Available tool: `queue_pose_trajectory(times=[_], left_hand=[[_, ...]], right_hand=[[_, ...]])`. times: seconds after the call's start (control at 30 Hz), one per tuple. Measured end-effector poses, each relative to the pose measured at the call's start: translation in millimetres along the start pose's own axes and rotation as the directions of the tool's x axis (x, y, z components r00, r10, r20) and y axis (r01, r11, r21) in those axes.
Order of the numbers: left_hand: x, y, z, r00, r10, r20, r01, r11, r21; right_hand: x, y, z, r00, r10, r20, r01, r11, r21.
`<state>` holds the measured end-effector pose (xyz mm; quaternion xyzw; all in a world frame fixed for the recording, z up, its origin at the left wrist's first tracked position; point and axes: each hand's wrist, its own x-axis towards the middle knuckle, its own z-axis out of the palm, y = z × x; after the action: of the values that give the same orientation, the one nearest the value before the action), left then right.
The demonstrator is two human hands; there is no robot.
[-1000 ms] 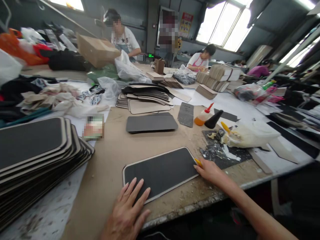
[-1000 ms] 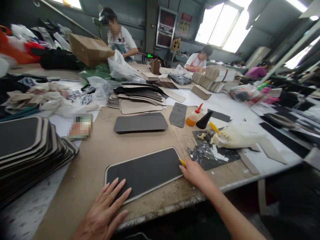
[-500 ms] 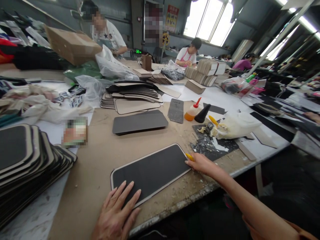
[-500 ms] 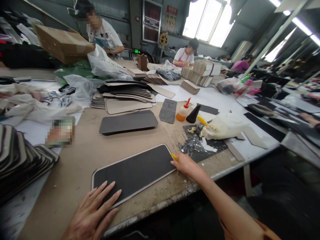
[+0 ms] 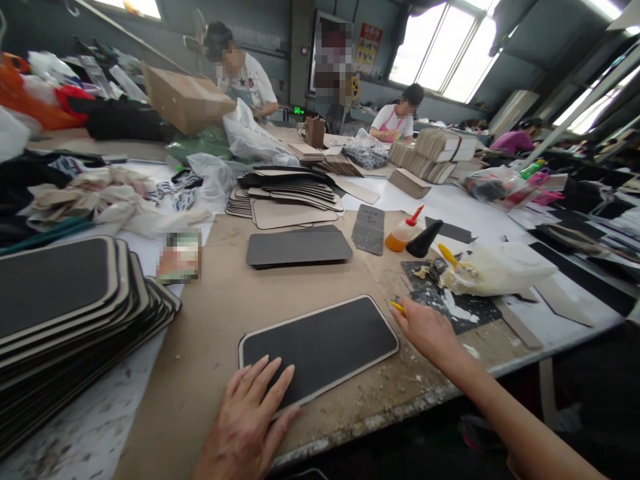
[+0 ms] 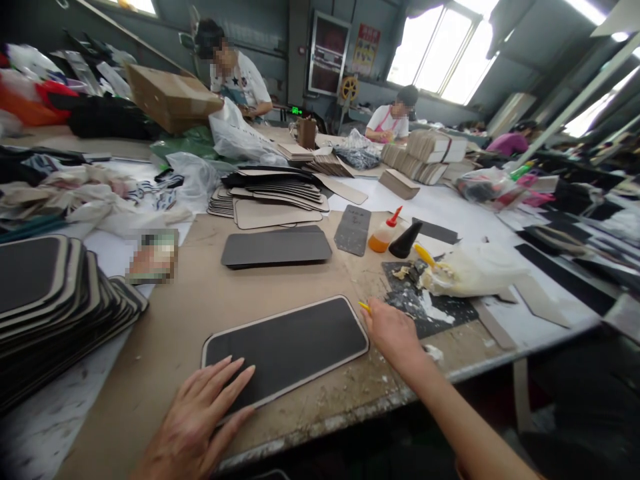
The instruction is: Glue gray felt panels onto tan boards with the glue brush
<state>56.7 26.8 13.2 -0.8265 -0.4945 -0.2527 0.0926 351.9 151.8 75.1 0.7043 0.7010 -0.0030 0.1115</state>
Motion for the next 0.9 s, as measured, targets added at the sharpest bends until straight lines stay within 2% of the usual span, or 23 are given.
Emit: queue_pose_trajectory(times=[0.07, 0.17, 0.27, 0.37, 0.43, 0.57, 0.67, 0.77, 0.83, 0.87, 0.9], left_hand=[[14, 5, 1.1, 0.999, -0.032, 0.027, 0.033, 0.999, -0.012], [36, 7, 6.2, 0.988, -0.059, 0.142, 0.064, 0.998, -0.03], [49, 0, 12.5, 0.95, -0.1, 0.295, 0.117, 0.992, -0.043], [47, -9, 18.1, 0.917, -0.119, 0.38, 0.15, 0.987, -0.053], [43, -13, 20.7, 0.91, -0.121, 0.396, 0.154, 0.987, -0.051], [39, -14, 23.6, 0.915, -0.109, 0.387, 0.137, 0.99, -0.045], [40, -15, 25.4, 0.923, -0.099, 0.371, 0.126, 0.991, -0.051], [39, -15, 25.0, 0.94, -0.104, 0.325, 0.142, 0.985, -0.097], [34, -14, 22.0, 0.951, -0.201, 0.235, 0.241, 0.958, -0.156], [29, -13, 19.7, 0.936, -0.302, 0.18, 0.335, 0.92, -0.203], [23, -12, 17.2, 0.895, -0.423, 0.138, 0.445, 0.853, -0.272]], right_hand=[[2, -17, 1, 0.981, -0.103, -0.165, 0.094, 0.993, -0.065], [13, -39, 9, 0.893, -0.281, -0.353, 0.23, 0.956, -0.181], [27, -47, 23, 0.796, -0.42, -0.435, 0.334, 0.905, -0.263], [38, -44, 40, 0.746, -0.48, -0.461, 0.409, 0.877, -0.25], [41, -40, 49, 0.746, -0.48, -0.463, 0.426, 0.877, -0.223], [42, -40, 58, 0.776, -0.453, -0.439, 0.397, 0.892, -0.217], [42, -44, 56, 0.791, -0.442, -0.423, 0.375, 0.897, -0.235], [42, -42, 45, 0.803, -0.458, -0.381, 0.389, 0.887, -0.248], [38, -35, 35, 0.832, -0.436, -0.343, 0.378, 0.898, -0.224], [35, -29, 31, 0.857, -0.399, -0.327, 0.353, 0.916, -0.191], [31, -23, 27, 0.887, -0.345, -0.307, 0.314, 0.938, -0.147]])
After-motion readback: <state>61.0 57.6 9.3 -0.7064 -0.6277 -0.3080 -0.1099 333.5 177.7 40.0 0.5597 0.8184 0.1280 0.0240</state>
